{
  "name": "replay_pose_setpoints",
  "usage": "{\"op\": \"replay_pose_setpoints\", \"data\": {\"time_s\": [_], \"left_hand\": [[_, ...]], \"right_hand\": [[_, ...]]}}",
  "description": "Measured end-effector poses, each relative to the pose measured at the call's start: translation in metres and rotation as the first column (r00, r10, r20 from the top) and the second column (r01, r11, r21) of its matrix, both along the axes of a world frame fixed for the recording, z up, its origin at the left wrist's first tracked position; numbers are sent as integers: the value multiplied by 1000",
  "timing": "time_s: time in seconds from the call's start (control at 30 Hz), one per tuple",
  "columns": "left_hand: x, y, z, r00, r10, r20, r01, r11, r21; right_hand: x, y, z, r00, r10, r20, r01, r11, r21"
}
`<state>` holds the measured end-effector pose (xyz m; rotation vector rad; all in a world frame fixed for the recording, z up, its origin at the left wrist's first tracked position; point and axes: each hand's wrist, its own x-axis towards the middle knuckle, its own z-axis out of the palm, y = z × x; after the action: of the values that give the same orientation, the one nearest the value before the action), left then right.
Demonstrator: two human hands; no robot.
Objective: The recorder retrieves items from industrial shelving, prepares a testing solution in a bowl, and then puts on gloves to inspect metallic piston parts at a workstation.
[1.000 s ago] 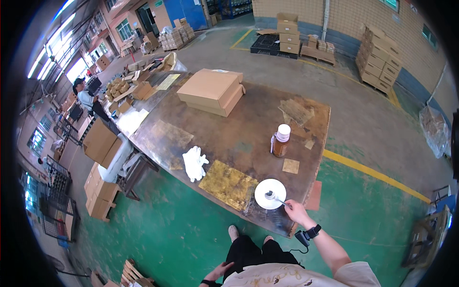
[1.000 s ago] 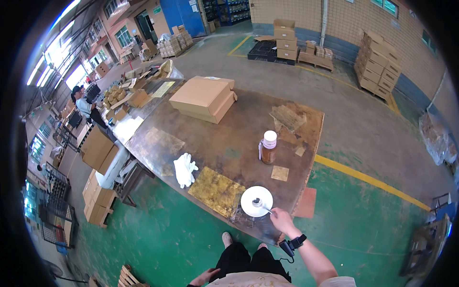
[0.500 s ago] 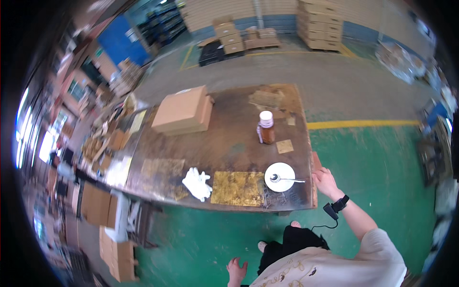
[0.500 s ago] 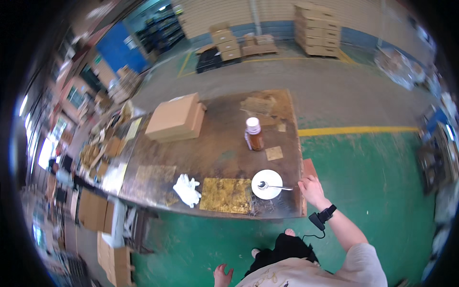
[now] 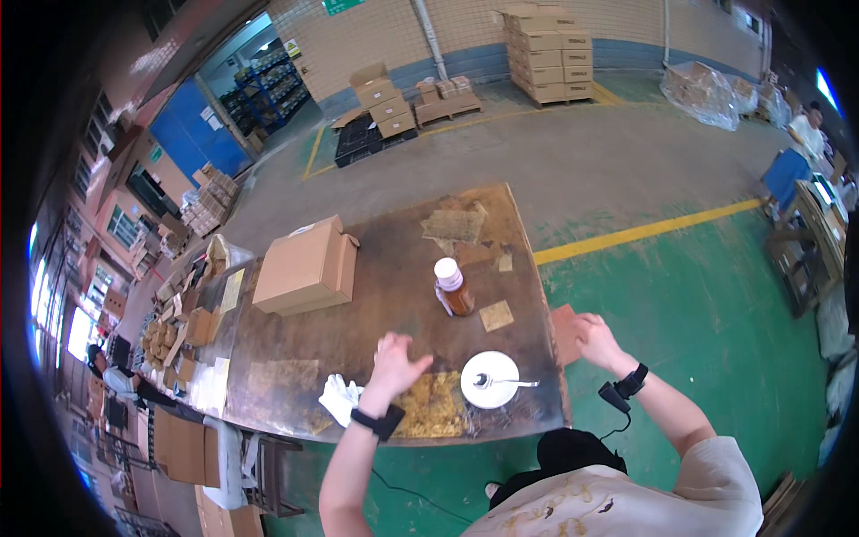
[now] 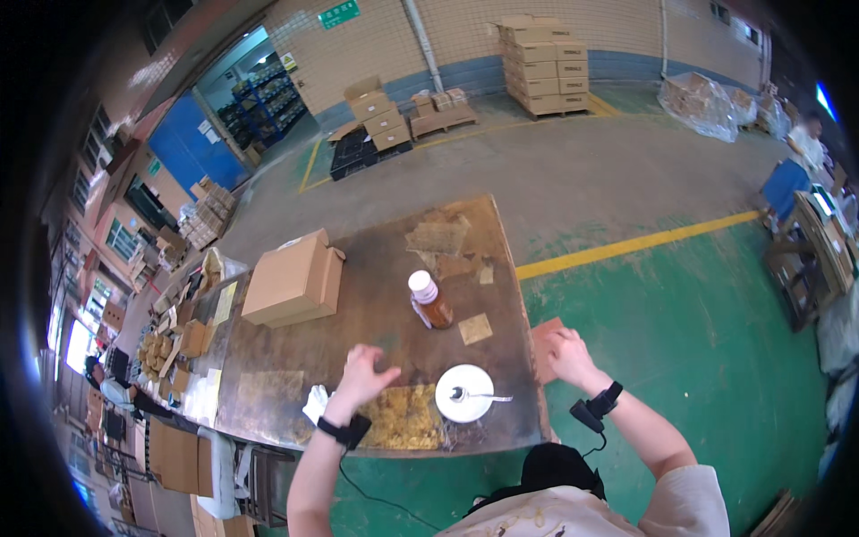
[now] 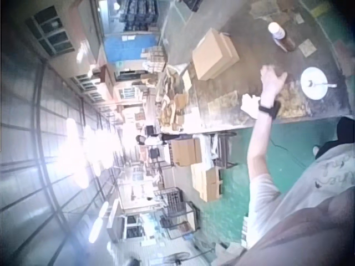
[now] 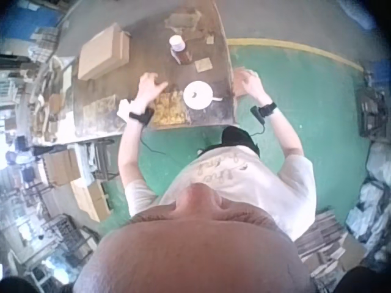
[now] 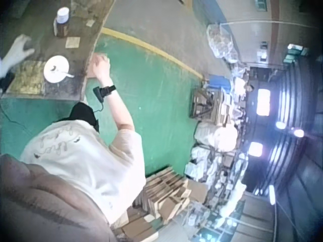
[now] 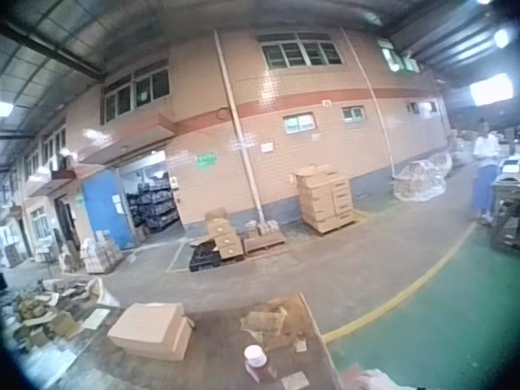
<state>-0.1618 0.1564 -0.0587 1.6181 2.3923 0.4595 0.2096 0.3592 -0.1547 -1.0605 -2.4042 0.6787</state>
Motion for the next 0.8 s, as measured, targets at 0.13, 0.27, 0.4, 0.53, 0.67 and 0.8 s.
{"op": "replay_pose_setpoints", "data": {"time_s": [0.13,0.27,0.4,0.53,0.67,0.8], "left_hand": [[-16,110,-1,991,68,-117,-59,995,77],[-21,183,-11,993,32,-116,-27,999,44],[-28,216,-18,996,-68,-61,65,997,-44],[-19,217,6,1000,-11,-28,11,1000,-25],[0,182,54,992,112,50,-118,982,144],[52,100,40,990,91,105,-99,992,81]], "right_hand": [[-22,36,-1,993,114,-22,-115,993,-33],[-40,72,-5,982,190,20,-186,976,-117],[-58,99,-17,966,255,-38,-257,943,-212],[-82,106,-31,948,304,-90,-317,923,-217],[-105,113,-35,911,403,-86,-412,886,-214],[-124,120,-33,909,411,-74,-417,891,-178]]}}
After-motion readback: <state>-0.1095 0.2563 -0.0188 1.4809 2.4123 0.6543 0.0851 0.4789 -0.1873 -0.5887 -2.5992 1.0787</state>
